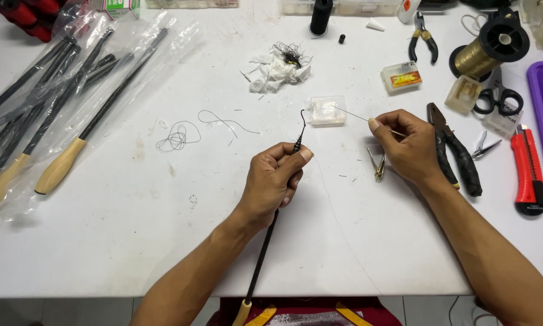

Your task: Attaching a guide to a fishing rod tip by wrapping it with thread and using pliers for adjustment.

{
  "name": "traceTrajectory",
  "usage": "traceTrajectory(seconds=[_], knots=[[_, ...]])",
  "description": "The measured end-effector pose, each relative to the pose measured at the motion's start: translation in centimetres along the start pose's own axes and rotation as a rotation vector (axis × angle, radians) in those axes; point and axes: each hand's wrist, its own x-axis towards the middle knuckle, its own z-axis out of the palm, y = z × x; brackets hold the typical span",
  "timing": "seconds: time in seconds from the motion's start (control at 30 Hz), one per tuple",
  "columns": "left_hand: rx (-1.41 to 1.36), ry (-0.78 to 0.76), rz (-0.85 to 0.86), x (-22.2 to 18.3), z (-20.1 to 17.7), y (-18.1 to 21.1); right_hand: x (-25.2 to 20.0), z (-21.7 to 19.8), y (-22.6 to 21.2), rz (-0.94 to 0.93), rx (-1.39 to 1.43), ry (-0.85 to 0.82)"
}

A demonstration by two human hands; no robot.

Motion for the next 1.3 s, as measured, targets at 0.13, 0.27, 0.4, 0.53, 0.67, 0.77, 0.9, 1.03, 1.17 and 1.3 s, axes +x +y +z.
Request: traceTrajectory(seconds=[0.13,0.27,0.4,0.53,0.67,0.77,0.9,1.03,1.17,1.3], knots=[[0.0,-0.003,-0.001,0.0,0.0,-0.3,-0.2,-0.1,0.2,-0.002,-0.01,0.001],[0.006,-0.008,0.007,-0.2,0.2,-0.3,-0.1,-0.3,0.8,-0.008,-0.03,-0.008],[0.009,-0.02,0.005,-0.3,0.3,-0.4,-0.1,-0.3,0.5,0.002,-0.039,-0.016],[0.006,-0.025,0.021,-0.4,0.3,-0.5,-0.1,-0.2,0.4,-0.005,-0.06,-0.017],[0.018,-0.038,0.044,-0.3,0.2,-0.7,-0.1,-0.2,0.3,-0.01,-0.059,-0.018],[0.0,-0.039,0.037,-0.3,0.2,-0.7,-0.1,-0.4,0.6,-0.005,-0.07,-0.033],[-0.001,-0.047,0.047,-0.6,0.4,-0.5,-0.1,-0.3,0.6,-0.017,-0.06,-0.023],[0.002,-0.053,0.063,-0.9,0.6,-0.5,-0.1,-0.2,0.2,-0.016,-0.055,-0.029],[0.001,-0.066,0.098,-1.3,0.8,0.0,0.0,-0.3,1.2,-0.041,-0.054,-0.015],[0.052,-0.037,-0.023,-2.4,1.7,2.2,-1.0,-1.8,-1.5,-0.046,-0.041,-0.066]])
